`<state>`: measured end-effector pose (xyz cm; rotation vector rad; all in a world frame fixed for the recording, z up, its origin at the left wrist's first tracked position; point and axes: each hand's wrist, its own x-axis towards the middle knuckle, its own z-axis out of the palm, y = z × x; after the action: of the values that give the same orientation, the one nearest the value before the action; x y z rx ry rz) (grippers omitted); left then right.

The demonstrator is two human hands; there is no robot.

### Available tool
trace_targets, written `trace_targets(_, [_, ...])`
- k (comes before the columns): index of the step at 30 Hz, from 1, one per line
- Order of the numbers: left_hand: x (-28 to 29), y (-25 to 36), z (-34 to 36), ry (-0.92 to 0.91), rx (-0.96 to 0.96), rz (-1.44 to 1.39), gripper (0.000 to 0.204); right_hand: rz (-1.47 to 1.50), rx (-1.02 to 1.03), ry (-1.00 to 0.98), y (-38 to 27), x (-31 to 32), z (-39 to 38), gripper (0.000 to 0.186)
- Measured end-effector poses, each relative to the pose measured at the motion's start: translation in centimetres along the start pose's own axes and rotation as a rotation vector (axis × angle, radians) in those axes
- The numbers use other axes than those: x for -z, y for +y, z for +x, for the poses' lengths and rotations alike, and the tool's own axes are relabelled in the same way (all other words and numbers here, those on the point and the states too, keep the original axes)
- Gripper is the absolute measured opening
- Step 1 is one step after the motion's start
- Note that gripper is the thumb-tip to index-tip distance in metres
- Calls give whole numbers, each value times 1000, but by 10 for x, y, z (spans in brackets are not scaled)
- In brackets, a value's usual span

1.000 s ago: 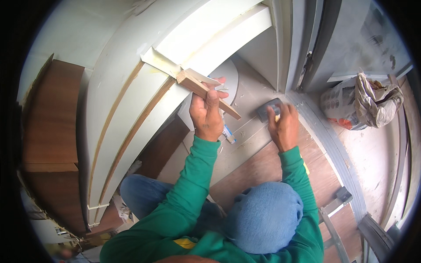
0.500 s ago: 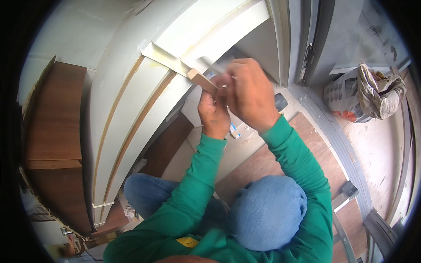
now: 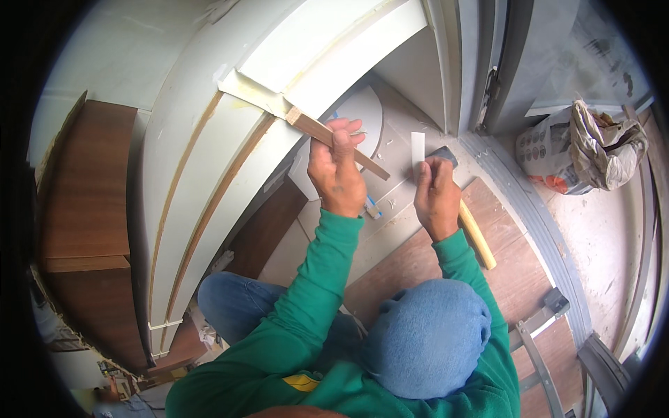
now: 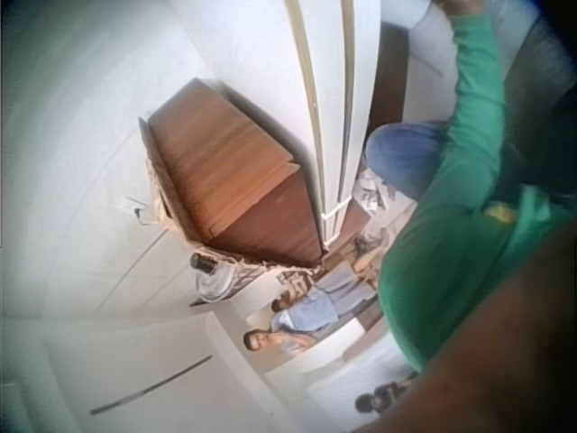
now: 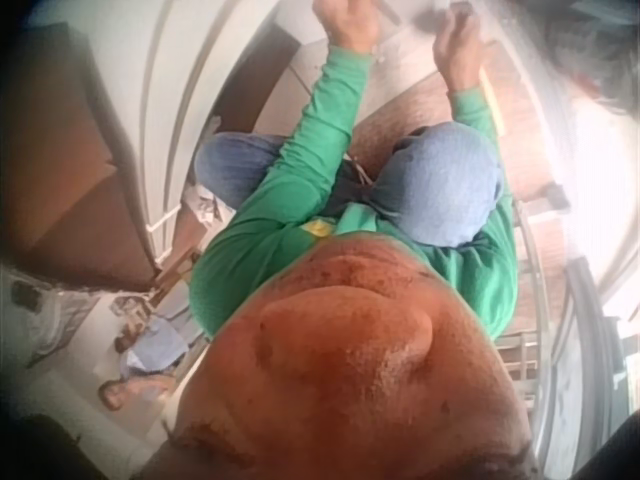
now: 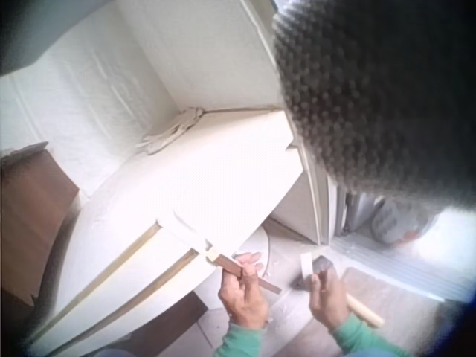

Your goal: The person installs a curved wooden stair nosing onto a white stair tread. They position the nosing, tap it into place with a rubber mallet, and adjust it to fit the stair edge.

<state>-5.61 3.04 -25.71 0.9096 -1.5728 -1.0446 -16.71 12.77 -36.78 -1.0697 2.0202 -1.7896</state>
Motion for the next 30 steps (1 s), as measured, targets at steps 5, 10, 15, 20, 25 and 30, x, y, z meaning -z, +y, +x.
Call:
trace_targets(5, [12,-17,11,-111,-77,20,51,-75,-5,-97,6,-7,-3,12])
trace_targets(10, [4,-14,5,-110,-37,-155,49,-352,-79,-356,43,-10,-38,17])
trace_targets(15, [2,-11,5,-99,-46,-56,46,-386,-92,-413,82,-7,-81,21])
trace_targets(20, [9,-7,10,-123,-112,5,45,-302,-170,-366,94,-1,-90,28])
trace_targets(25, [14,-6,10,-116,-153,31,46,-353,-148,-375,98,-3,-87,28])
trace_targets(30, [6,-8,5,-129,-128,-86,49,-373,-164,-440,118,-3,-100,31])
